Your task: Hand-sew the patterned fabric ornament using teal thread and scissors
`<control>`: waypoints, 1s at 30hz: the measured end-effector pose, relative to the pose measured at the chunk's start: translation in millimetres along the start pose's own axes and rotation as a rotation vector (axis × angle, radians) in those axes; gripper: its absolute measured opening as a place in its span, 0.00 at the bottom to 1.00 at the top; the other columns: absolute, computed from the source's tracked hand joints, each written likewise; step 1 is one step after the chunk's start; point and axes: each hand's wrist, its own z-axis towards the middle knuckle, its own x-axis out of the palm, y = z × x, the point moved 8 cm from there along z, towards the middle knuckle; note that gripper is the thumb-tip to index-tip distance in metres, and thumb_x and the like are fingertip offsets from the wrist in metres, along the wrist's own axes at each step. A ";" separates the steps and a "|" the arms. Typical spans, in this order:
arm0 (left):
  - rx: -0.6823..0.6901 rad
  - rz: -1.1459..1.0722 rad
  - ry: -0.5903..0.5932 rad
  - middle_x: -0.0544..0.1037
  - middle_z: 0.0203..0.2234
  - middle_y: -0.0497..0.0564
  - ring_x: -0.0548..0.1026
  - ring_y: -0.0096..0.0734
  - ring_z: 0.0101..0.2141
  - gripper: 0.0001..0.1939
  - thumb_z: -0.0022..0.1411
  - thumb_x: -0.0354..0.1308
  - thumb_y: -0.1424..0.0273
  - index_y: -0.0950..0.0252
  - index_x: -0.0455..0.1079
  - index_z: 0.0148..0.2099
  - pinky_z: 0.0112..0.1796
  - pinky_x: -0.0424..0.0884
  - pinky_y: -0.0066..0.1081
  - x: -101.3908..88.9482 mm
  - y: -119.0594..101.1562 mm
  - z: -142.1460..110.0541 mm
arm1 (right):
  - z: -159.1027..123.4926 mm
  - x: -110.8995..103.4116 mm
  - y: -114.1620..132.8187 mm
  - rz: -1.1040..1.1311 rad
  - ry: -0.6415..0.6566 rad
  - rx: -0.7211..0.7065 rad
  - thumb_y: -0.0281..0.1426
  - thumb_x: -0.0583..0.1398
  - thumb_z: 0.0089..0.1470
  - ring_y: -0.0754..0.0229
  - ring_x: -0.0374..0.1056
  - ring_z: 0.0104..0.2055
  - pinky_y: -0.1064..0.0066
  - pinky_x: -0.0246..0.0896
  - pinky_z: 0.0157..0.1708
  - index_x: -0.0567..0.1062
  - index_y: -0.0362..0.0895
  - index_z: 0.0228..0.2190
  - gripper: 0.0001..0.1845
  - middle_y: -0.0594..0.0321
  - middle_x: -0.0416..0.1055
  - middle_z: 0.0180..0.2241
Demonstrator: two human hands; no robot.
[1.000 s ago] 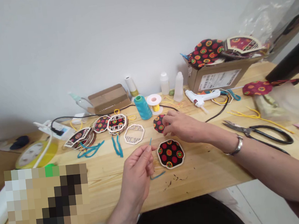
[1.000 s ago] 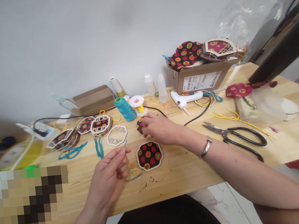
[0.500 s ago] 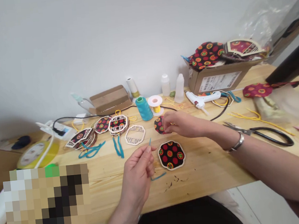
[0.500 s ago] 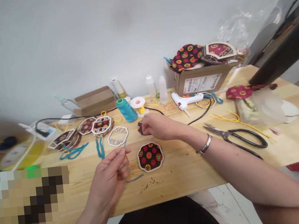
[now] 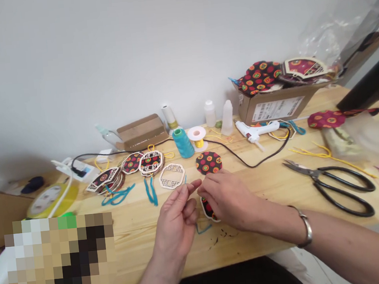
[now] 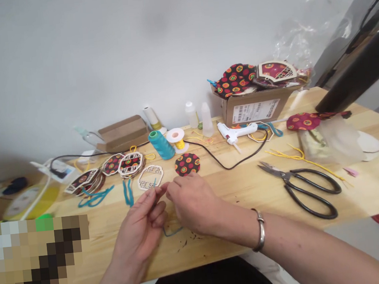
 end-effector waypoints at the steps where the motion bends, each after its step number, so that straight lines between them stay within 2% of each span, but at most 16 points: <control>1: 0.005 -0.010 -0.005 0.76 0.31 0.50 0.50 0.10 0.15 0.07 0.50 0.65 0.71 0.69 0.72 0.31 0.14 0.49 0.16 -0.7 -0.8 0.8 | -0.2 2.5 -0.6 0.000 0.020 0.001 0.22 0.52 0.52 0.60 0.63 0.27 0.67 0.52 0.30 0.73 0.40 0.29 0.09 0.58 0.70 0.26; 10: 0.058 -0.023 0.021 0.73 0.28 0.47 0.50 0.11 0.15 0.05 0.51 0.64 0.73 0.69 0.72 0.30 0.15 0.51 0.16 1.3 -8.6 4.0 | 1.7 11.1 -12.8 0.089 0.098 0.049 0.24 0.54 0.53 0.62 0.62 0.25 0.70 0.49 0.27 0.73 0.41 0.26 0.09 0.61 0.70 0.24; 15: 0.078 -0.009 0.030 0.72 0.28 0.47 0.49 0.11 0.15 0.04 0.52 0.63 0.73 0.69 0.72 0.30 0.15 0.50 0.16 0.9 -10.5 4.1 | 0.3 14.5 -14.6 0.116 0.112 0.046 0.24 0.54 0.53 0.62 0.65 0.28 0.71 0.52 0.28 0.74 0.41 0.29 0.08 0.60 0.72 0.27; 20: 0.074 0.012 0.095 0.71 0.27 0.47 0.49 0.12 0.16 0.04 0.53 0.63 0.72 0.68 0.71 0.30 0.16 0.50 0.17 4.4 -10.6 1.9 | 1.9 10.5 -14.3 0.188 0.143 0.048 0.25 0.53 0.54 0.61 0.65 0.30 0.70 0.56 0.31 0.75 0.39 0.30 0.10 0.58 0.72 0.28; 24: 0.070 0.026 0.146 0.70 0.26 0.47 0.49 0.12 0.16 0.04 0.54 0.62 0.72 0.68 0.71 0.29 0.16 0.48 0.19 8.9 -10.3 -1.2 | 5.7 -6.8 -24.2 0.457 0.004 0.122 0.23 0.52 0.55 0.61 0.65 0.36 0.71 0.58 0.36 0.76 0.39 0.36 0.13 0.57 0.72 0.35; 26: 0.084 0.051 0.167 0.69 0.26 0.46 0.49 0.13 0.16 0.05 0.55 0.61 0.71 0.68 0.72 0.29 0.16 0.47 0.20 11.3 -10.6 -2.7 | 5.8 -3.8 -34.8 0.673 0.017 0.250 0.28 0.53 0.55 0.65 0.63 0.29 0.73 0.56 0.29 0.76 0.39 0.31 0.11 0.62 0.70 0.27; 28: 0.108 0.106 0.190 0.68 0.24 0.46 0.49 0.13 0.16 0.06 0.56 0.59 0.71 0.68 0.72 0.29 0.17 0.47 0.21 13.8 -10.6 -4.6 | 3.8 7.1 -41.3 0.883 0.101 0.391 0.34 0.55 0.56 0.69 0.54 0.21 0.75 0.47 0.21 0.75 0.39 0.24 0.15 0.68 0.61 0.18; 30: 0.141 0.169 0.190 0.68 0.25 0.47 0.49 0.14 0.17 0.07 0.58 0.58 0.70 0.68 0.73 0.29 0.18 0.47 0.22 13.8 -10.7 -6.3 | 2.1 14.0 -41.7 1.061 0.147 0.466 0.39 0.56 0.55 0.71 0.47 0.19 0.75 0.40 0.18 0.74 0.39 0.21 0.18 0.70 0.57 0.15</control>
